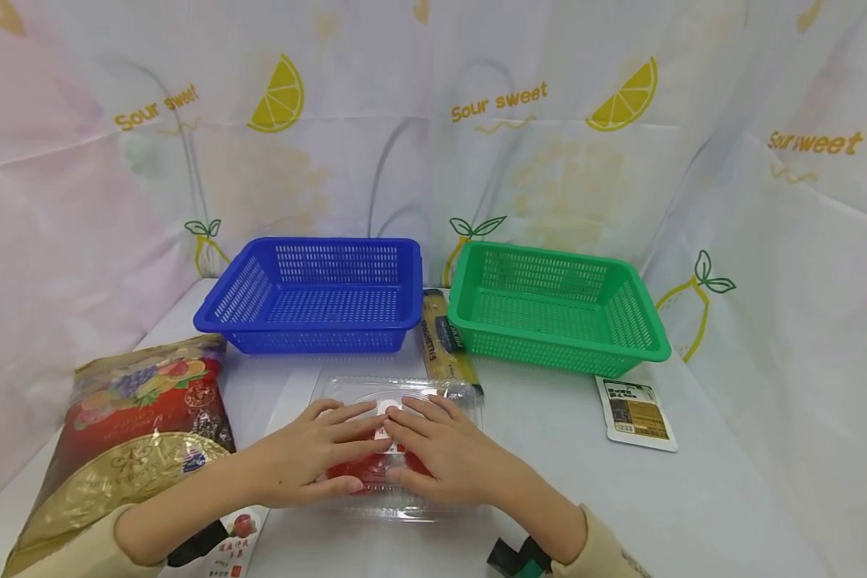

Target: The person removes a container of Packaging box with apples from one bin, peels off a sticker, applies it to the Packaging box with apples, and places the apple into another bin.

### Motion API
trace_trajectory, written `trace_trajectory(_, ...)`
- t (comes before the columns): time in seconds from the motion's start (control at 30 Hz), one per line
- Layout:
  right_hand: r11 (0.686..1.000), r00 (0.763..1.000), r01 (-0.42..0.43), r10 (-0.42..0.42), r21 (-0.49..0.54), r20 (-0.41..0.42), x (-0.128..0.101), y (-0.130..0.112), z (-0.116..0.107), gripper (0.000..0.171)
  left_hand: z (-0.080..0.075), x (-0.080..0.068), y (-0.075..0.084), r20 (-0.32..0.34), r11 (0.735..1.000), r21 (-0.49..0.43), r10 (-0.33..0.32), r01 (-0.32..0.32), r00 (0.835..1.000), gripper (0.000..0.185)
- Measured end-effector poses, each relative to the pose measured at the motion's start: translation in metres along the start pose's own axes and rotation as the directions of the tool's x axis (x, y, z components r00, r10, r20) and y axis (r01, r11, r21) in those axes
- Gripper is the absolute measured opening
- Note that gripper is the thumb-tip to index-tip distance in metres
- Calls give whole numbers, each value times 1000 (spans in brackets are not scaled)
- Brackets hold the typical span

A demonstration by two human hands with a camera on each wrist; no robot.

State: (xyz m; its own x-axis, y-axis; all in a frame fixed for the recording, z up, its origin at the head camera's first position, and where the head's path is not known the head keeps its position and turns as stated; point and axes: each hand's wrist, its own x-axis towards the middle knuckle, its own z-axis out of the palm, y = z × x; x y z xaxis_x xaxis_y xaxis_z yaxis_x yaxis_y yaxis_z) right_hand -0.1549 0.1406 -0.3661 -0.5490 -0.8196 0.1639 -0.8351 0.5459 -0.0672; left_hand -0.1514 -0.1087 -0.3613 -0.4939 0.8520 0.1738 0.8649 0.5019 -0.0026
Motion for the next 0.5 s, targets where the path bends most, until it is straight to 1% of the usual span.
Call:
trace_trajectory(0.1, 1000, 1000, 2, -2, -25, -5, -1, 0, 1, 57, 3, 0, 2, -6, 1000, 7, -7, 7, 1000, 51)
trace_trajectory(0.23, 999, 999, 13, -15, -51, -36, -3, 1, 3, 56, 3, 1, 4, -10, 1000, -3, -30, 30, 1000, 51)
trace_trajectory(0.37, 997, 995, 45, -50, -69, -84, -5, 2, 4, 52, 4, 1, 4, -18, 999, 2, -38, 38, 999, 50)
trace_trajectory(0.5, 994, 985, 79, -90, -82, -145, -7, 4, 5, 47, 7, -2, 3, -57, 1000, 13, -25, 26, 998, 48)
